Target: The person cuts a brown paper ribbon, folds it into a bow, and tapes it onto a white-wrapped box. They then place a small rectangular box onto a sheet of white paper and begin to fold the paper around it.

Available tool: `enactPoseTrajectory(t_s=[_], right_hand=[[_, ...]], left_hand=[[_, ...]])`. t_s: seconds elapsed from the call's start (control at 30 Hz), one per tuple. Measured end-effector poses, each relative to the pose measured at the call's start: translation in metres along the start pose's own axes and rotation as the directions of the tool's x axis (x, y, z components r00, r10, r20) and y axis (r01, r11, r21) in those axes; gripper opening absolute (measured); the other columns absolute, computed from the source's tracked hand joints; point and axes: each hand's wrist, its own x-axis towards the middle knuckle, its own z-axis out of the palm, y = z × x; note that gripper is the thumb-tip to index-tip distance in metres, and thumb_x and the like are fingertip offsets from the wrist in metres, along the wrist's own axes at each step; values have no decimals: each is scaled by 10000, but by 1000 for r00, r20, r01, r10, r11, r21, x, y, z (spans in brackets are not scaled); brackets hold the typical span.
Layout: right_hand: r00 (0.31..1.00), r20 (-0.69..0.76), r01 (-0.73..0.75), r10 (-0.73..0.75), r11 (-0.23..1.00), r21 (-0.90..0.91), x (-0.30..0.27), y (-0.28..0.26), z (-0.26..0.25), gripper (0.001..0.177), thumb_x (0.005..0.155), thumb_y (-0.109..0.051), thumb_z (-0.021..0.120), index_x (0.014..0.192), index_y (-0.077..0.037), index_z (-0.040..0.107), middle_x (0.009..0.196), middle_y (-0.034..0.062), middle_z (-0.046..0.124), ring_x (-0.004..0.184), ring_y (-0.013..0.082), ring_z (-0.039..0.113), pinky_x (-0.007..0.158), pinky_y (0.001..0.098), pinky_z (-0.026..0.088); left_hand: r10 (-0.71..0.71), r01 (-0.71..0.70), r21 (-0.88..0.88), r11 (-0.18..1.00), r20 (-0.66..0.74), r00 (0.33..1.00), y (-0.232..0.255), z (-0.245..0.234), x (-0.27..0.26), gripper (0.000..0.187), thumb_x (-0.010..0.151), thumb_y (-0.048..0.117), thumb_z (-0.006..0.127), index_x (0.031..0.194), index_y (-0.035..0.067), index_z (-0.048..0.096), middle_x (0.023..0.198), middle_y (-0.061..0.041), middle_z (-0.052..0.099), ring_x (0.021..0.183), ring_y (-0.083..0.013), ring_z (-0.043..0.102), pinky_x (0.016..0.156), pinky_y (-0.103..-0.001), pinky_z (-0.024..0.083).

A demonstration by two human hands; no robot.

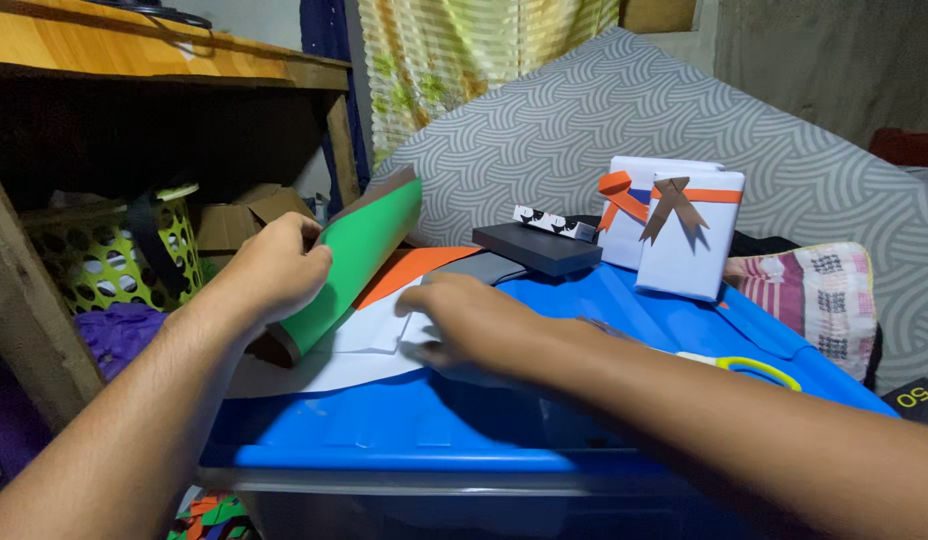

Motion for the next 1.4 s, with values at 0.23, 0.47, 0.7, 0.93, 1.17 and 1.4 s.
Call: enactPoseTrajectory(t_s=[0.23,0.47,0.7,0.93,1.17,1.4], right_hand=[[998,60,24,-23,1000,-7,28,-15,13,430,751,-299,802,1131,-115,717,1014,175,693,961,384,674,807,507,540],[994,75,83,-73,986,-141,27,-13,21,98,774,-91,672,872,-85,678,946,142,706,906,368,705,734,488,563],[973,-118,208,-198,976,72,0,-12,-14,149,869,-88,638,1011,-64,602,868,146,650,805,380,670,665,493,528],[978,-205,80,-36,975,207,-50,-13,-87,146,881,-19,627,1023,-49,605,856,119,650,790,248,680,637,355,537],[816,-577,26,17,997,67,-67,29,-187,96,1049,-19,565,1065,5,656,926,101,700,823,173,718,765,324,610],[742,-549,-90,385,869,487,-84,116,-249,91,999,-73,569,920,-35,595,851,51,658,734,107,616,698,291,551]], left_hand=[[65,-65,21,998,12,998,8,7,6,407,974,272,566,1304,37,604,1242,-227,680,1184,-374,649,1007,-461,495],[204,-206,51,977,42,978,12,14,2,471,881,293,657,1319,122,624,1209,-212,696,1145,-393,653,980,-468,509],[124,-172,111,979,345,930,5,37,20,496,827,349,743,1294,185,705,1239,-118,743,1172,-269,708,1034,-376,516],[3,-72,140,987,443,897,3,42,3,424,860,386,721,1254,234,758,1207,-84,776,1101,-242,737,1013,-368,533],[266,-255,-81,964,365,892,3,52,8,548,793,412,748,1265,132,742,1254,-118,731,1141,-247,684,984,-413,514],[295,-28,-700,713,264,918,29,16,0,878,800,710,527,1430,112,651,1384,-223,686,1244,-366,684,998,-480,538]])
